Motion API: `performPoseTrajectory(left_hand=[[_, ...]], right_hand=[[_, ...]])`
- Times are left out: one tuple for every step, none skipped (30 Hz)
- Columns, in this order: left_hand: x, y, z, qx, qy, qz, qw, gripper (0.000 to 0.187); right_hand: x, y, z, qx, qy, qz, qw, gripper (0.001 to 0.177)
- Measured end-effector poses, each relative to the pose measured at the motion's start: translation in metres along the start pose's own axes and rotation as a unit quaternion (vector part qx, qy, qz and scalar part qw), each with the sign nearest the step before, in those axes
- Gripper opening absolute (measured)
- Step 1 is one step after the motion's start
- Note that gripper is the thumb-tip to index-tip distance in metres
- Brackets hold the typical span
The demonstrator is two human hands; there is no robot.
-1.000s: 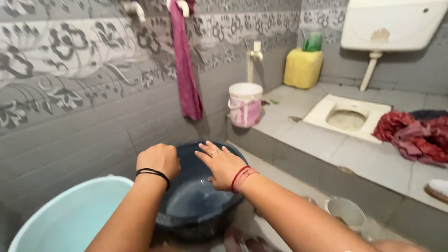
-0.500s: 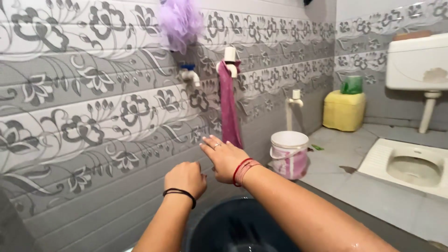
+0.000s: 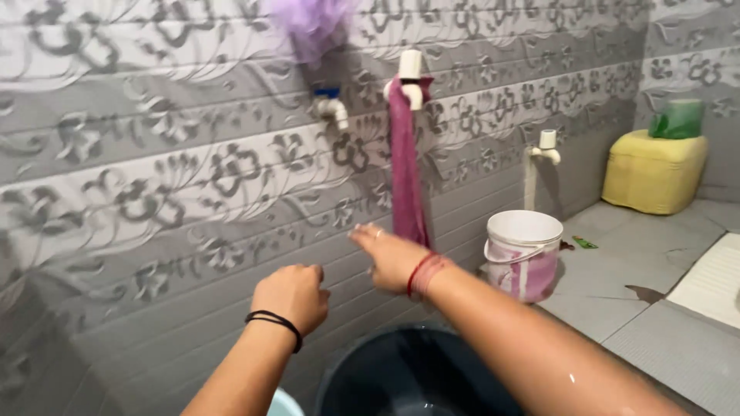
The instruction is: Washing a pair of slippers using a brush and soap in a bathroom.
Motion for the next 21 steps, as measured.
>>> performPoseTrajectory(left_hand=[[-0.002,0.005,-0.012,0.005,0.001,-0.004,1.0,0.026],[-0.008,0.011,-0.025,0.008,0.036,0.003,0.999,0.026],[-0.014,0.015,-0.037,0.011,0.071,0.01,0.997,0.026],[-0.02,0.022,-0.05,0.012,0.073,0.01,0.997,0.026],[-0.036,0.029,-0.06,0.028,0.136,0.001,0.99,0.025],[-0.05,0.037,-0.068,0.044,0.198,-0.006,0.979,0.024],[-0.058,0.038,-0.078,0.047,0.198,-0.005,0.979,0.024],[-0.066,0.041,-0.086,0.042,0.215,-0.004,0.976,0.025],[-0.074,0.043,-0.094,0.038,0.231,-0.003,0.972,0.027],[-0.075,0.045,-0.1,0.044,0.229,-0.002,0.972,0.027],[-0.077,0.043,-0.106,0.029,0.236,-0.01,0.971,0.03],[-0.084,0.042,-0.115,0.014,0.25,-0.018,0.968,0.035],[-0.079,0.039,-0.13,0.021,0.255,-0.016,0.967,0.035],[-0.079,0.034,-0.135,0.024,0.319,-0.026,0.947,0.046],[-0.077,0.029,-0.14,0.026,0.381,-0.035,0.924,0.057],[-0.073,0.027,-0.139,0.033,0.374,-0.037,0.926,0.057],[-0.064,0.019,-0.144,0.015,0.31,0.005,0.951,0.062],[-0.067,0.013,-0.16,-0.007,0.26,0.049,0.964,0.069],[-0.062,0.012,-0.167,-0.002,0.267,0.049,0.962,0.069],[-0.054,0.007,-0.168,-0.012,0.284,0.07,0.956,0.073],[-0.046,0.001,-0.17,-0.022,0.301,0.092,0.949,0.077]], right_hand=[[-0.007,-0.004,0.011,0.003,0.005,-0.001,1.0,0.076],[-0.013,-0.007,0.022,0.01,-0.016,-0.018,1.0,0.077],[-0.017,-0.011,0.032,0.018,-0.037,-0.036,0.999,0.078],[-0.026,-0.005,0.034,0.018,-0.036,-0.035,0.999,0.078],[-0.034,0.004,0.036,0.042,-0.041,-0.018,0.998,0.077],[-0.041,0.013,0.039,0.069,-0.046,-0.002,0.997,0.075],[-0.05,0.018,0.037,0.071,-0.046,-0.001,0.996,0.075],[-0.06,0.021,0.037,0.065,-0.031,0.008,0.997,0.076],[-0.069,0.024,0.037,0.059,-0.016,0.018,0.998,0.076],[-0.076,0.025,0.037,0.066,-0.015,0.017,0.998,0.076],[-0.083,0.025,0.036,0.073,-0.018,0.024,0.997,0.076],[-0.093,0.026,0.033,0.079,-0.017,0.036,0.996,0.076],[-0.1,0.031,0.028,0.084,-0.011,0.04,0.996,0.076],[-0.103,0.031,0.023,0.071,-0.001,0.045,0.996,0.077],[-0.104,0.031,0.018,0.058,0.008,0.049,0.997,0.079],[-0.096,0.033,0.013,0.065,0.008,0.041,0.997,0.079],[-0.092,0.031,0.006,0.046,0.028,0.042,0.998,0.078],[-0.103,0.032,-0.009,0.021,0.055,0.058,0.997,0.078],[-0.104,0.029,-0.02,0.022,0.062,0.064,0.996,0.078],[-0.1,0.025,-0.031,0.027,0.07,0.067,0.995,0.079],[-0.095,0.021,-0.041,0.032,0.077,0.07,0.994,0.08]])
Point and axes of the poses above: each hand's wrist, its own z-axis away from the middle knuckle, its own x-axis out of the palm, y = z × x, the point moved 8 cm from there along -z, towards the middle knuckle, and after that the axes turned 8 degrees about -z, right-handed, at the moved point
